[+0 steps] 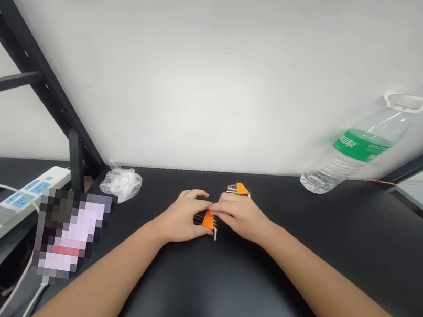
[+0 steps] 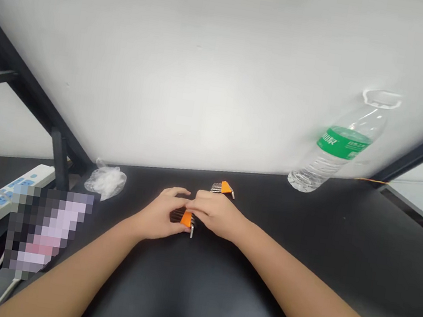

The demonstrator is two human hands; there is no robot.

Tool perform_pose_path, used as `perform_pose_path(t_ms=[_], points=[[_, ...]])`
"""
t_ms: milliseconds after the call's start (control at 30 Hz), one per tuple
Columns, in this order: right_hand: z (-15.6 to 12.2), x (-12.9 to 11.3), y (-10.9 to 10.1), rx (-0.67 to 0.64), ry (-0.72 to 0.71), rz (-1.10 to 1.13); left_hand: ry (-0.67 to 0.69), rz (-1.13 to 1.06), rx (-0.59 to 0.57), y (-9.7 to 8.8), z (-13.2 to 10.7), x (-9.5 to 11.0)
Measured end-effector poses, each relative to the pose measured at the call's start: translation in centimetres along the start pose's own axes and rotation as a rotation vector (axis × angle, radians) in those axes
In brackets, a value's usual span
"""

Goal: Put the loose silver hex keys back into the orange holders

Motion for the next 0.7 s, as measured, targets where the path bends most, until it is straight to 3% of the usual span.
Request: perform_pose_path(t_ms=[233, 433, 567, 700], points=[[0.3, 1.9, 0.2, 0.17, 0.153, 0.13, -0.098, -0.035, 0.167, -0.4, 0.4, -2.0], [-0.2, 3.6, 1.2, 0.28, 0.307, 0.293, -0.084, -0.023, 0.167, -0.4, 0.6, -2.5], [-0.6, 4.2, 0.9, 0.275, 0.346, 0.413, -0.059, -0.016, 0.189, -0.7, 0.7, -2.4], [-0.4, 3.2, 0.1, 0.251, 0.294, 0.305, -0.038, 0.01, 0.177, -0.7, 0.8, -2.2]])
Point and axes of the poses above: each hand's wrist, its own z-axis towards the middle knuckle, its own y-axis out of the palm, x = y × z, the point moved 7 cm from there along z, towards the middle knuckle, and after that the axes turned 7 degrees about z, right-handed, at the moved point
